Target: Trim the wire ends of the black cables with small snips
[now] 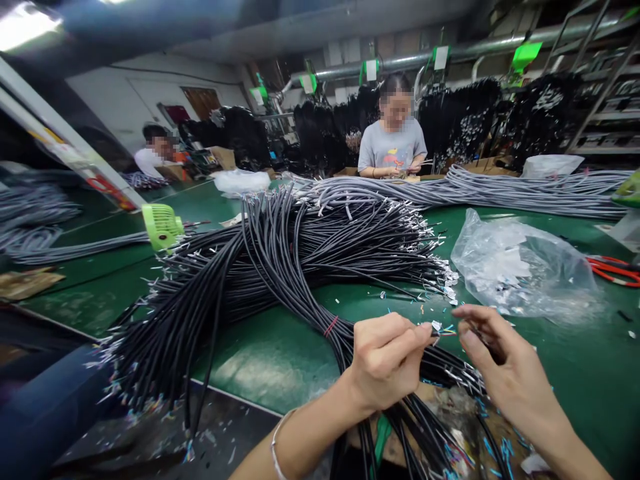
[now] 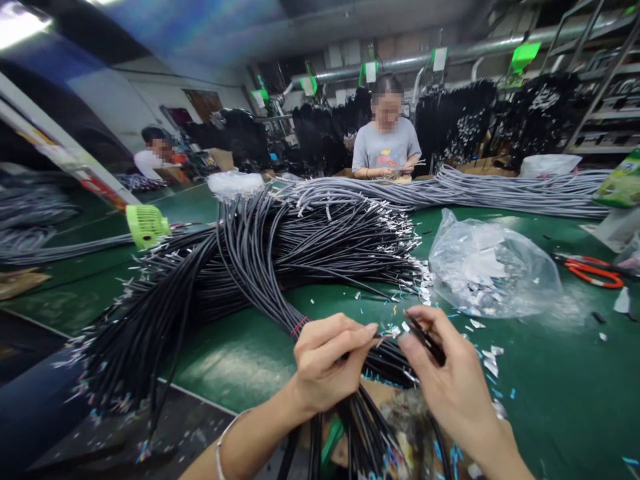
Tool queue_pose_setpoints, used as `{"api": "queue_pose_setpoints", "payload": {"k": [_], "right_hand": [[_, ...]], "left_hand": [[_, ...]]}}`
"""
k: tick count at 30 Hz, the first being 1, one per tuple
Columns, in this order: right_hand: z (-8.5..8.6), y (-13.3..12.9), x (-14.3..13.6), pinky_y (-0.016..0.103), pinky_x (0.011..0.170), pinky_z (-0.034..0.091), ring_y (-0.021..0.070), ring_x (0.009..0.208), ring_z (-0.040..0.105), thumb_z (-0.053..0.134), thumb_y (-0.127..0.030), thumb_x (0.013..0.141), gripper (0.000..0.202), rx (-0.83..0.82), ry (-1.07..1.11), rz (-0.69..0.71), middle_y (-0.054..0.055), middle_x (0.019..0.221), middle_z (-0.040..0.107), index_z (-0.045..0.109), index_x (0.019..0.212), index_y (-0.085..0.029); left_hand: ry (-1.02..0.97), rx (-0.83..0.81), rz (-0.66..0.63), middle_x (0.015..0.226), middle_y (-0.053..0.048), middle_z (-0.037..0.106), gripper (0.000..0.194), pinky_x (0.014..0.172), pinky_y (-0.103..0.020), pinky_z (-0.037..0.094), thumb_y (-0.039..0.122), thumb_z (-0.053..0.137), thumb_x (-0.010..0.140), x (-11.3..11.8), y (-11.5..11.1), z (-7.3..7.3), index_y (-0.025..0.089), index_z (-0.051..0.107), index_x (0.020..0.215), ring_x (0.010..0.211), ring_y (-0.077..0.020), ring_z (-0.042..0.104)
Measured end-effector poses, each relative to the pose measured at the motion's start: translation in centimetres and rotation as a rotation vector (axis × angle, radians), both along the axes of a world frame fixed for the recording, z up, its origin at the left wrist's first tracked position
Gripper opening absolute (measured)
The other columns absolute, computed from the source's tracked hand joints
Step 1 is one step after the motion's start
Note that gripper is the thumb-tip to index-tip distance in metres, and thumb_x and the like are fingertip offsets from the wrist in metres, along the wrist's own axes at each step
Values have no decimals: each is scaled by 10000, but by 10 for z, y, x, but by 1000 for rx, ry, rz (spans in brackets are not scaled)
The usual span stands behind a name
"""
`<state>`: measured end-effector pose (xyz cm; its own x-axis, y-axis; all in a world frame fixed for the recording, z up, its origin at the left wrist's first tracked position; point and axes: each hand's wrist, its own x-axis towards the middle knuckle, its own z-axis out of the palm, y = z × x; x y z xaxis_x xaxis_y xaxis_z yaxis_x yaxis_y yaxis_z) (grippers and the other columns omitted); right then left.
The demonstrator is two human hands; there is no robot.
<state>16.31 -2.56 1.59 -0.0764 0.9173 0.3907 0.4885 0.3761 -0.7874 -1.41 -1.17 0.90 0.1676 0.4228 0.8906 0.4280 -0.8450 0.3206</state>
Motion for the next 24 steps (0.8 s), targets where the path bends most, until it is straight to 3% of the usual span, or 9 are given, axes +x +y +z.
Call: {"api": "queue_pose_setpoints", "payload": {"k": [2,4,13,20,24], "right_hand": [[-2,0,1,251,777,504,164,905,619,509,-359,891,272,39,-28,-3,36,1022,638,552,1136,-249],[-4,0,1,243,806,500,163,955,614,519,-339,890,252,73,-66,18,25,1069,642,580,1125,-270],[0,-4,0,170,658,517,141,854,647,546,-299,878,199,108,-101,74,14,975,695,669,1025,-247],[4,-6,-2,159,618,512,136,862,653,537,-268,883,204,130,-105,93,3,963,703,665,1041,-254],[5,-4,-4,148,606,517,121,807,661,554,-240,871,200,188,-89,91,-5,925,709,667,1034,-257]], "left_hand": [[-53,-18,25,626,-21,626,151,491,-207,439,21,615,749,-1,-1,4,145,645,830,528,-95,545],[-99,-31,40,624,-21,623,129,494,-208,445,28,632,739,-1,-2,8,141,640,801,535,-98,546],[-143,-12,1,637,-20,626,154,502,-203,447,10,648,721,0,-3,9,133,649,814,541,-94,540],[-197,-288,-32,599,-30,607,39,478,-204,396,106,667,740,-2,-5,15,116,655,704,518,-95,515],[-149,-347,-44,566,-35,598,81,465,-202,369,145,650,763,-1,-6,17,98,671,701,493,-92,499]]}}
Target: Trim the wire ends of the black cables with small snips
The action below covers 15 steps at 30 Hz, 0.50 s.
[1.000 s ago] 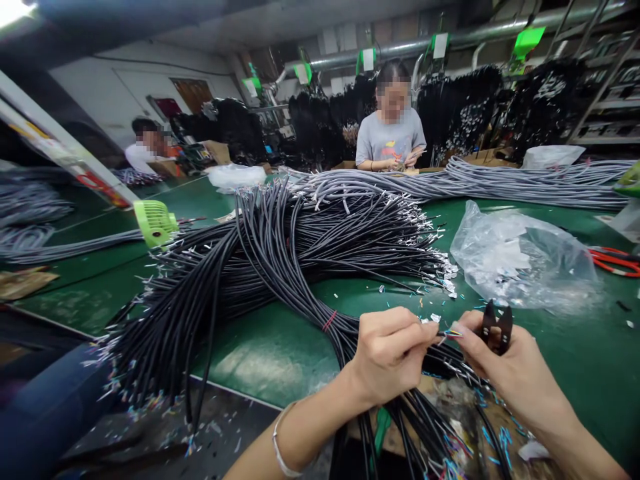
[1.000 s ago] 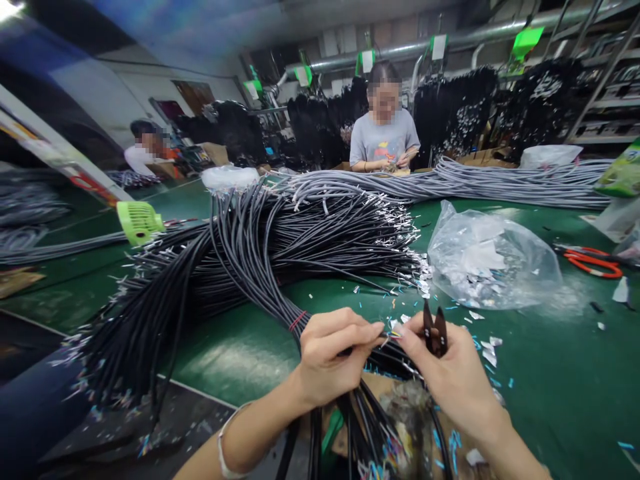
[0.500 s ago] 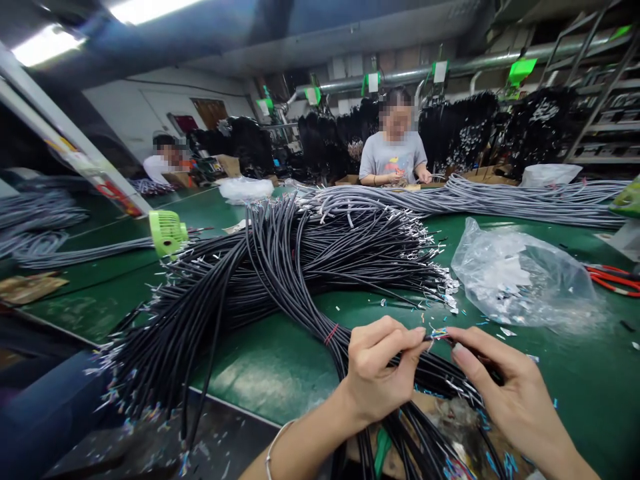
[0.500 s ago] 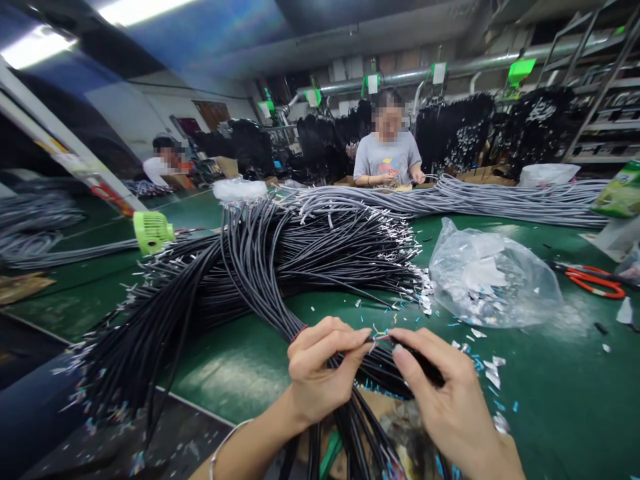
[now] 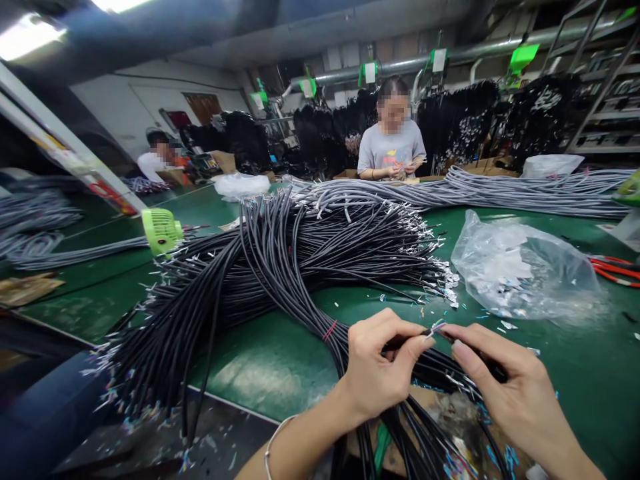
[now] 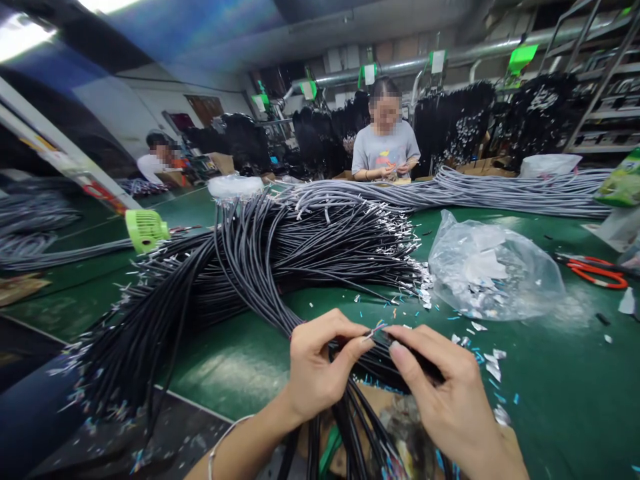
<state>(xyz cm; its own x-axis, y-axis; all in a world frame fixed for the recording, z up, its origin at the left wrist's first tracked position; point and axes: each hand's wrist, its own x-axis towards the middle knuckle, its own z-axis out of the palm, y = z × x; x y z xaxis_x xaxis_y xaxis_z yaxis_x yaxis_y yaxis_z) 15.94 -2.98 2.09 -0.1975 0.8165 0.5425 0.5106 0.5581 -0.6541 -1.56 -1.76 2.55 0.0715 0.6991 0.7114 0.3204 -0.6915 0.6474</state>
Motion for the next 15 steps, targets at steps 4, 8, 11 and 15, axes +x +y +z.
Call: {"api": "queue_pose_setpoints", "payload": {"k": [4,8,11,15], "right_hand": [[0,2,0,147,586,523,119,766,668,565,-231,861,182,40,-7,-7,-2,888,715,680,1001,-243],[0,1,1,157,580,528,130,773,669,565,-231,859,183,43,-10,-14,9,889,718,684,997,-233],[0,1,2,156,587,531,127,767,668,568,-234,855,185,32,-3,-5,11,889,719,688,996,-232],[1,1,1,155,620,536,124,767,667,573,-258,852,187,-31,23,-5,14,886,722,705,983,-236]], "left_hand": [[5,23,-2,566,-41,609,75,459,-192,366,127,658,751,1,0,0,89,668,687,491,-86,501],[14,49,13,571,-47,614,74,447,-194,366,130,662,749,2,0,-1,83,664,691,480,-87,500],[28,70,24,581,-54,621,66,456,-203,383,126,662,747,2,0,-3,83,658,697,493,-97,515],[35,131,32,621,-51,636,25,483,-209,415,76,656,733,2,1,-5,94,646,719,523,-101,531]]}}
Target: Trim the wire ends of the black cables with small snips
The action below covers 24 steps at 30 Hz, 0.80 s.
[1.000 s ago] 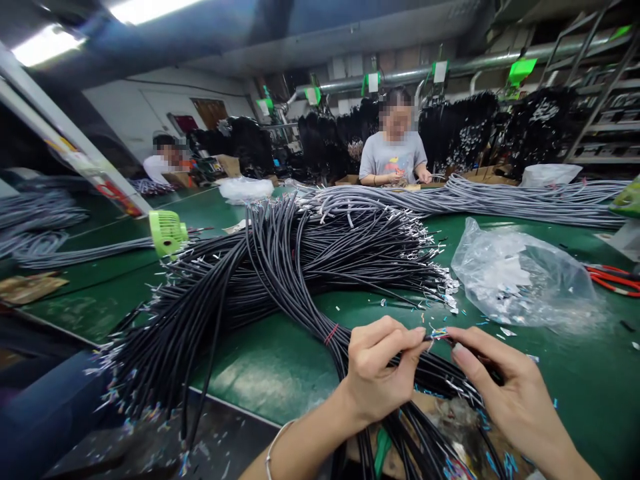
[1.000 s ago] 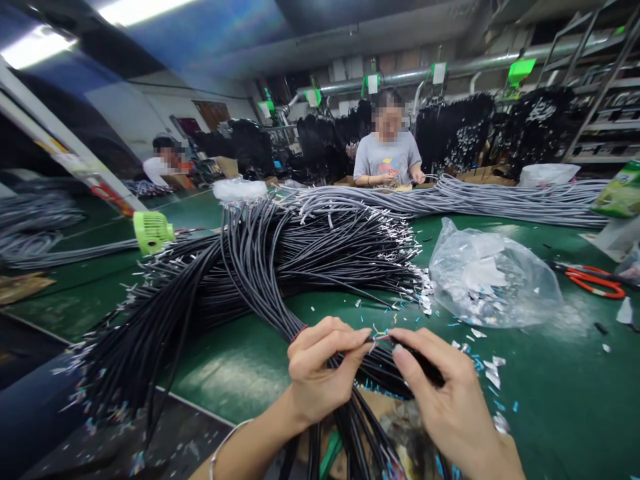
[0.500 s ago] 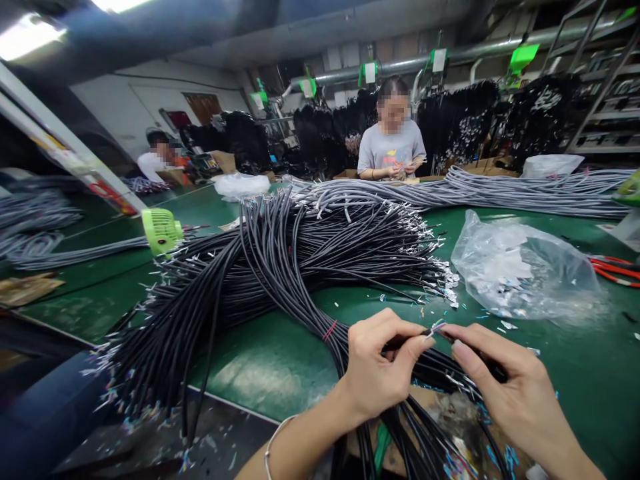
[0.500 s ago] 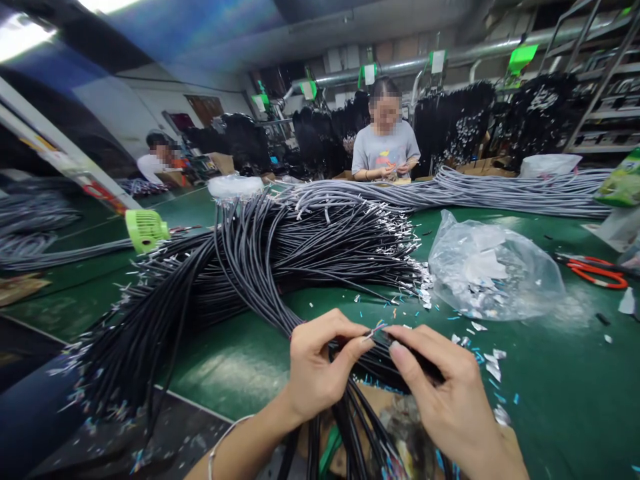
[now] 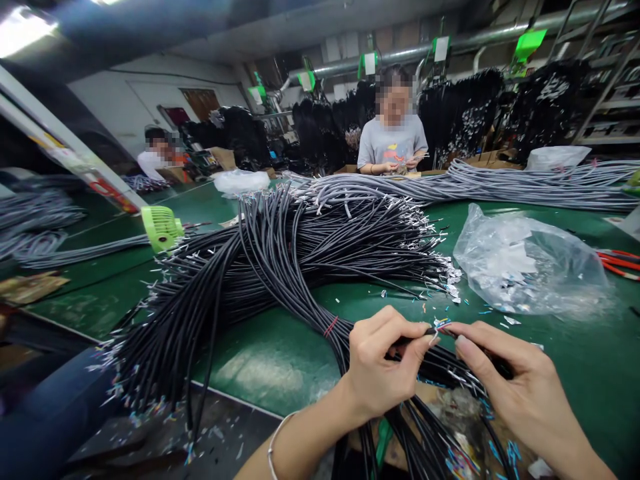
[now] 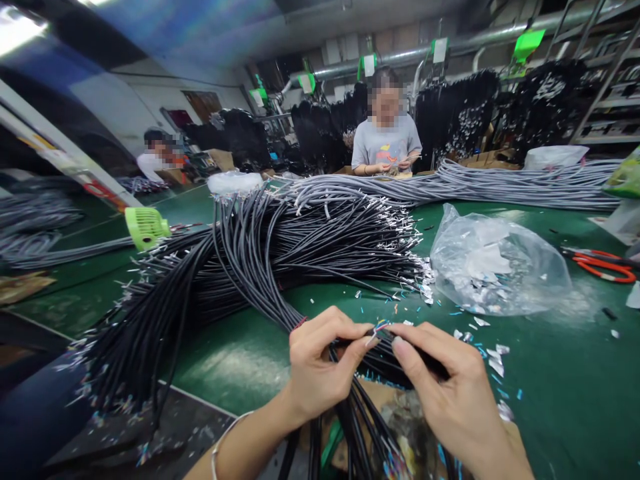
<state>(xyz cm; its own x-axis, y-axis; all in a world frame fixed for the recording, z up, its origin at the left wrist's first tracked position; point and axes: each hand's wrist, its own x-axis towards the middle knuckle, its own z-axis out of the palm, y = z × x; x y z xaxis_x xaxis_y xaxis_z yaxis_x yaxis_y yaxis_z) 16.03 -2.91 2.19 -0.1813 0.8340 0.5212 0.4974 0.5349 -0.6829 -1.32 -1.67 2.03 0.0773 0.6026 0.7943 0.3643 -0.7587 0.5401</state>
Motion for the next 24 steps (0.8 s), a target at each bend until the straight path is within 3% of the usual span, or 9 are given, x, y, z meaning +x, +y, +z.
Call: {"api": "queue_pose_setpoints", "payload": {"k": [7,13,19,24], "right_hand": [[-3,1,2,177,640,547,136,727,671,543,-382,860,264,-233,77,28,37,868,729,729,985,-242],[-7,2,1,209,666,541,163,764,661,593,-394,818,261,-247,129,-26,43,815,712,740,962,-233],[-9,2,-1,229,565,534,150,606,616,545,-447,842,365,-472,257,99,42,670,666,723,1010,-177],[-12,1,2,261,648,573,193,728,673,602,-414,805,296,-303,170,-18,71,818,720,740,957,-201]], "left_hand": [[37,149,31,628,-25,623,96,493,-198,452,32,648,732,0,2,-3,119,634,772,539,-95,545],[104,234,85,613,-11,607,121,484,-188,461,19,618,752,0,3,-7,128,633,802,512,-84,543],[117,246,103,588,-6,593,138,469,-189,450,-2,611,739,-1,3,-10,126,627,789,492,-81,532],[221,336,177,599,-6,609,183,475,-197,475,51,559,798,-2,4,-16,133,637,941,496,-93,566]]}}
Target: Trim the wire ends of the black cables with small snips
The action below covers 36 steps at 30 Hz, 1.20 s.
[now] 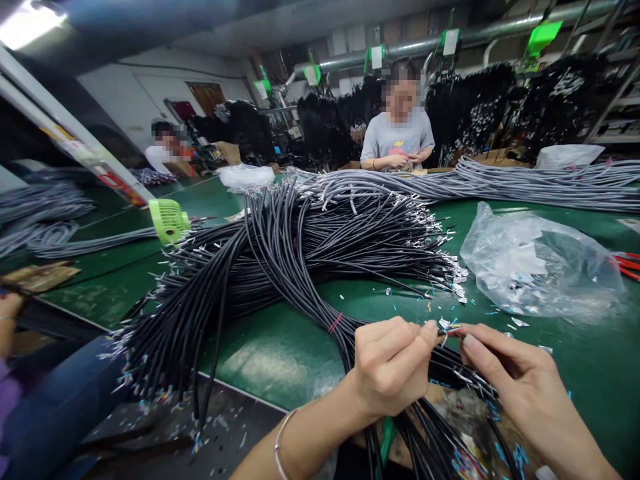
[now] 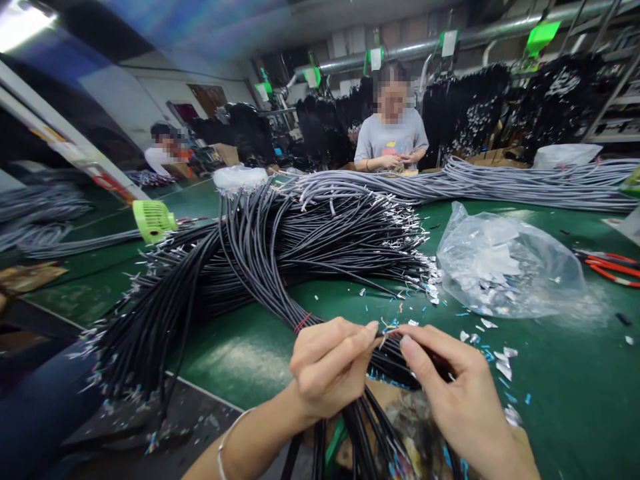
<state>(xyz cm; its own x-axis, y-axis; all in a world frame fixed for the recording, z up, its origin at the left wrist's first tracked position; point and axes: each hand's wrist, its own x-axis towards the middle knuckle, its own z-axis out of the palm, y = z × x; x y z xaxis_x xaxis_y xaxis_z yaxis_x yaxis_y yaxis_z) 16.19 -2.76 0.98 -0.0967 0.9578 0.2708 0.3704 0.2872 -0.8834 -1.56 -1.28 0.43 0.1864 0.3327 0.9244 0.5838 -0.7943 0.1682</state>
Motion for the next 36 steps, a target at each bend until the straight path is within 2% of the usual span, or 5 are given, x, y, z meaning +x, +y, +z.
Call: {"api": "queue_pose_setpoints", "payload": {"k": [4,11,17,24,36], "right_hand": [[-3,1,1,289,723,578,217,812,687,629,-394,787,260,89,-44,-72,72,884,732,745,941,-219],[4,1,-2,258,681,582,204,796,696,579,-421,828,312,-122,132,92,76,926,732,724,1012,-215],[4,0,-1,287,707,580,212,805,688,598,-403,812,286,53,-64,-38,70,919,730,734,981,-217],[3,3,1,255,644,587,204,774,696,579,-386,823,273,125,-132,-16,58,893,734,732,981,-224],[4,2,1,243,667,581,194,796,693,582,-358,826,241,204,-194,-44,36,903,736,730,968,-231]], "left_hand": [[41,1,13,628,-18,624,192,480,-196,480,48,581,788,0,0,1,113,627,963,515,-97,576],[38,4,19,659,-20,626,268,481,-201,463,-6,602,747,0,-1,1,116,617,985,528,-91,557],[0,29,45,651,-21,635,233,477,-196,471,8,585,766,2,-1,1,122,627,965,522,-92,571],[-8,41,48,636,-20,643,227,484,-195,506,28,576,784,1,0,0,126,643,978,511,-98,594],[-4,35,71,623,-19,638,202,475,-188,494,38,578,788,2,-1,0,127,650,955,502,-96,588]]}}
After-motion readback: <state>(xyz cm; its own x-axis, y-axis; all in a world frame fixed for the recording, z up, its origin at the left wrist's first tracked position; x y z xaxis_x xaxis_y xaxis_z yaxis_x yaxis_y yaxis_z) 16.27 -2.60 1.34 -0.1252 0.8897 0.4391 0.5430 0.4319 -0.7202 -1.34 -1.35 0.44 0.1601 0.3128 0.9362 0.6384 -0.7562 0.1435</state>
